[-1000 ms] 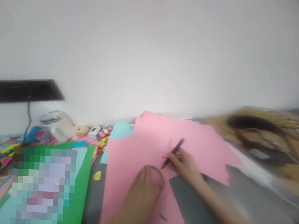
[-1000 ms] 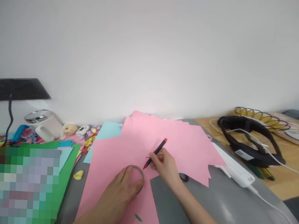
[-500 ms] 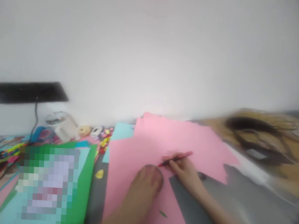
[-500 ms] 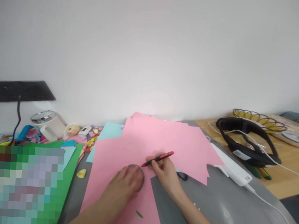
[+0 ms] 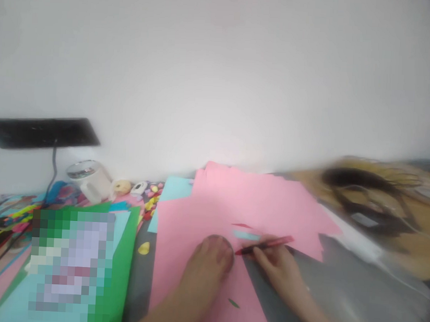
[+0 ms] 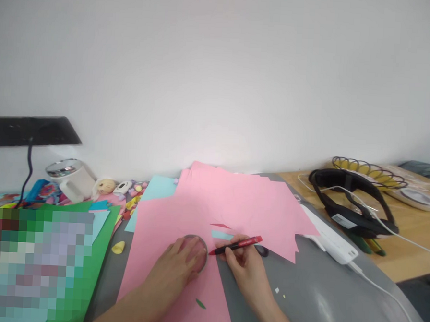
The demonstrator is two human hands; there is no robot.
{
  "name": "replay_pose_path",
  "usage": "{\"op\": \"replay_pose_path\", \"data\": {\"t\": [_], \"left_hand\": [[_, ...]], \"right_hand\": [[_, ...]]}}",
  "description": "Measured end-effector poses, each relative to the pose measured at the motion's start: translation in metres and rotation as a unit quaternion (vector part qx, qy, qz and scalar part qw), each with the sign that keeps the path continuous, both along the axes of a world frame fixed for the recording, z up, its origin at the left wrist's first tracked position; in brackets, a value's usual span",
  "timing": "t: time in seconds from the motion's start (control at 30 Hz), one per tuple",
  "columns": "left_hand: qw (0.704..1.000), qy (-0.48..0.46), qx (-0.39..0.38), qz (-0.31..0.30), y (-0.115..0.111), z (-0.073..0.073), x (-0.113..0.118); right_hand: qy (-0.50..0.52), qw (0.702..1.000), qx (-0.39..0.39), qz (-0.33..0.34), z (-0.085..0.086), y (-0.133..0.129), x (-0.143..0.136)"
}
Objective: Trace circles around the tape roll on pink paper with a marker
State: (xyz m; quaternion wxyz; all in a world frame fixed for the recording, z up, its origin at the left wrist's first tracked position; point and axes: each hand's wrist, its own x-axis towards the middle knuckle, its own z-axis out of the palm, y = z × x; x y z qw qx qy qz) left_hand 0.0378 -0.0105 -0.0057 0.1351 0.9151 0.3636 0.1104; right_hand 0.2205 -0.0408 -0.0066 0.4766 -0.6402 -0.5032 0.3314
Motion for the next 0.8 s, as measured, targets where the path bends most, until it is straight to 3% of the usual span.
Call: {"op": "replay_pose_path", "data": {"t": [0.1, 0.33, 0.57, 0.8], "left_hand": [[1.0, 0.011, -0.013, 0.016, 0.0, 0.004, 0.001], [0.995, 0.099, -0.028, 0.016, 0.002, 0.03, 0.007], [0.993, 0.099, -0.071, -0.008, 0.005, 0.045, 0.006], [0.993, 0.096, -0.057, -0.035, 0.007, 0.053, 0.004]], "right_hand": [[0.008, 1.0, 0.012, -0.016, -0.004, -0.014, -0.004], [0.081, 0.996, 0.043, 0.019, -0.01, -0.026, -0.01], [0.046, 0.997, 0.06, 0.022, 0.0, -0.027, -0.008], [0.019, 0.995, 0.078, 0.067, -0.015, -0.027, -0.007]]}}
